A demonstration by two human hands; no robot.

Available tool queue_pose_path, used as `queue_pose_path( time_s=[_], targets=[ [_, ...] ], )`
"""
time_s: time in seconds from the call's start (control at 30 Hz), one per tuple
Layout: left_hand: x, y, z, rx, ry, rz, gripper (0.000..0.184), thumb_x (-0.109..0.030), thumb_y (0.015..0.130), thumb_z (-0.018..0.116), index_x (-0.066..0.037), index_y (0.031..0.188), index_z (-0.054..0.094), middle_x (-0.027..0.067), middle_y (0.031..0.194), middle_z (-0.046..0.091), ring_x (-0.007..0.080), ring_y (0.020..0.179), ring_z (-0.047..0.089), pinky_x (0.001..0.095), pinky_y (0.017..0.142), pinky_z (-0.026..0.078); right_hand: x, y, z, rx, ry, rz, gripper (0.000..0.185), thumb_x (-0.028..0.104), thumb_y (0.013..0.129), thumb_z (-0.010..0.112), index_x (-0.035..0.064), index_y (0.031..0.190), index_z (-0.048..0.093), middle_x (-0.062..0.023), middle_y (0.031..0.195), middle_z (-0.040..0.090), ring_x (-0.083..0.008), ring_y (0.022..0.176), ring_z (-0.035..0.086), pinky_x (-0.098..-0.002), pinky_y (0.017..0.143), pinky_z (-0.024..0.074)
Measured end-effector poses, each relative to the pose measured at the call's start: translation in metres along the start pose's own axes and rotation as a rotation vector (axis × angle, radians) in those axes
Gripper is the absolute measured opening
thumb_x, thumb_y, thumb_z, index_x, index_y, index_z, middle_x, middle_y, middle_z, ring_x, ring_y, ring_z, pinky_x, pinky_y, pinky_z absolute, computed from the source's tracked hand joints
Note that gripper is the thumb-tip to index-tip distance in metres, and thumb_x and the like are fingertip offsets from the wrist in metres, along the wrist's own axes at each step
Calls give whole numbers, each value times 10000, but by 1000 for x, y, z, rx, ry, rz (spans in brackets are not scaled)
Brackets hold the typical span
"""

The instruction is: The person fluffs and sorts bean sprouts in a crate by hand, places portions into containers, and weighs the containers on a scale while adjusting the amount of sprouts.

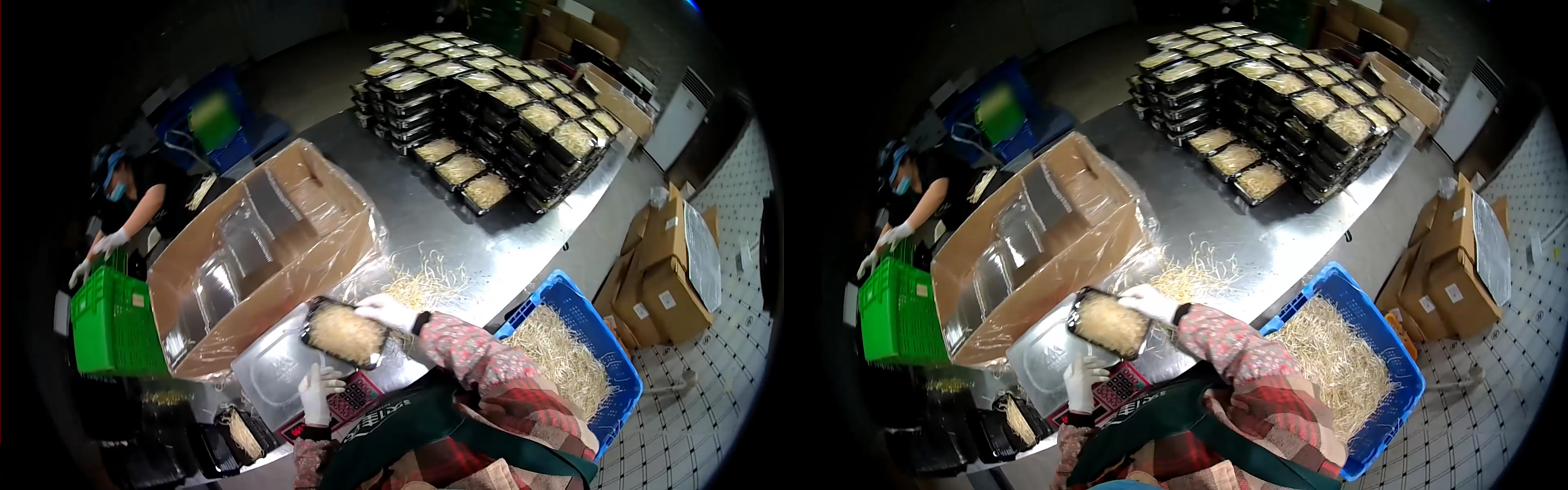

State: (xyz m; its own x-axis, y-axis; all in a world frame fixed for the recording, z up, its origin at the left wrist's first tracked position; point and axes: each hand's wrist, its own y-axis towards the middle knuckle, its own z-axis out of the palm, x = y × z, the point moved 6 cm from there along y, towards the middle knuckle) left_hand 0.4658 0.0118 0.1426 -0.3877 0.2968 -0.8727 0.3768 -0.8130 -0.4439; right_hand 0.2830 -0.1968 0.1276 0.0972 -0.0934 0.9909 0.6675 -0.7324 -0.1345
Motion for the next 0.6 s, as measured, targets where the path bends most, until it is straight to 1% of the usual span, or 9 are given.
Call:
queue_pose_path(
  time_s=[0.1, 0.13, 0.17, 0.27, 0.4, 0.43, 0.47, 0.53, 0.6],
  targets=[
    [-13, 17, -28, -244, 91, 301, 302, -232, 1033, 535, 48, 1117, 611, 121, 970, 671, 191, 814, 665, 283, 687, 552, -5, -69, -118, -534, 220, -119, 230, 223, 917, 671, 4, 968, 721, -39, 914, 704, -119, 893, 621, -285, 829, 497],
    [-17, 22, -42, -343, 178, 404, 282, -203, 1030, 537, 39, 1154, 614, 102, 1022, 666, 173, 886, 651, 270, 740, 540, -30, -85, -166, -802, 96, -155, 242, 242, 934, 660, 9, 965, 722, -32, 923, 702, -124, 879, 617, -288, 830, 498],
    [-25, 21, -47, -361, 287, 488, 307, -200, 1024, 544, 18, 1232, 601, 79, 1119, 642, 166, 1021, 597, 284, 881, 497, -63, -99, -212, -1010, 179, -166, 253, 248, 944, 652, 8, 1000, 709, -31, 930, 697, -131, 880, 617, -298, 832, 500],
    [-37, 25, -75, -602, 658, 609, 397, -186, 1001, 561, 51, 1320, 536, 171, 1342, 550, 282, 1251, 507, 387, 1107, 361, -102, -139, -319, -1522, 370, -272, 277, 225, 969, 627, 12, 1145, 636, -46, 1001, 672, -148, 885, 619, -314, 806, 516],
    [-41, 30, -99, -750, 1025, 537, 553, -293, 1012, 556, 58, 1421, 431, 249, 1505, 403, 381, 1446, 301, 456, 1199, 230, -166, -140, -422, -1680, 486, -216, 236, 31, 955, 567, 9, 1189, 549, -86, 1078, 641, -176, 874, 633, -301, 717, 543],
    [-38, 36, -114, -767, 1124, 481, 607, -347, 1013, 548, 47, 1451, 402, 259, 1536, 357, 407, 1470, 240, 474, 1211, 200, -131, -140, -414, -1667, 528, -138, 289, -35, 928, 558, -7, 1212, 510, -90, 1052, 640, -182, 829, 641, -306, 680, 546],
    [-37, 41, -127, -790, 1200, 410, 663, -413, 1012, 522, 29, 1482, 369, 244, 1556, 334, 418, 1469, 233, 477, 1208, 203, -189, -124, -459, -1632, 514, -271, 334, -45, 909, 579, -18, 1226, 477, -99, 1009, 635, -175, 768, 636, -309, 637, 538],
    [-41, 48, -136, -820, 1309, 286, 723, -485, 1011, 477, 6, 1518, 317, 219, 1586, 296, 418, 1478, 213, 493, 1204, 197, -198, -120, -475, -1762, 399, -185, 311, 172, 920, 675, 49, 1163, 524, -51, 763, 624, -143, 501, 558, -287, 390, 409],
    [-43, 63, -135, -819, 1394, 102, 750, -524, 1010, 430, -15, 1538, 278, 205, 1611, 243, 382, 1493, 195, 537, 1189, 194, -205, -121, -474, -1707, 449, -148, 405, 209, 924, 682, 32, 1253, 524, -63, 807, 646, -149, 579, 592, -300, 464, 470]
  ],
)
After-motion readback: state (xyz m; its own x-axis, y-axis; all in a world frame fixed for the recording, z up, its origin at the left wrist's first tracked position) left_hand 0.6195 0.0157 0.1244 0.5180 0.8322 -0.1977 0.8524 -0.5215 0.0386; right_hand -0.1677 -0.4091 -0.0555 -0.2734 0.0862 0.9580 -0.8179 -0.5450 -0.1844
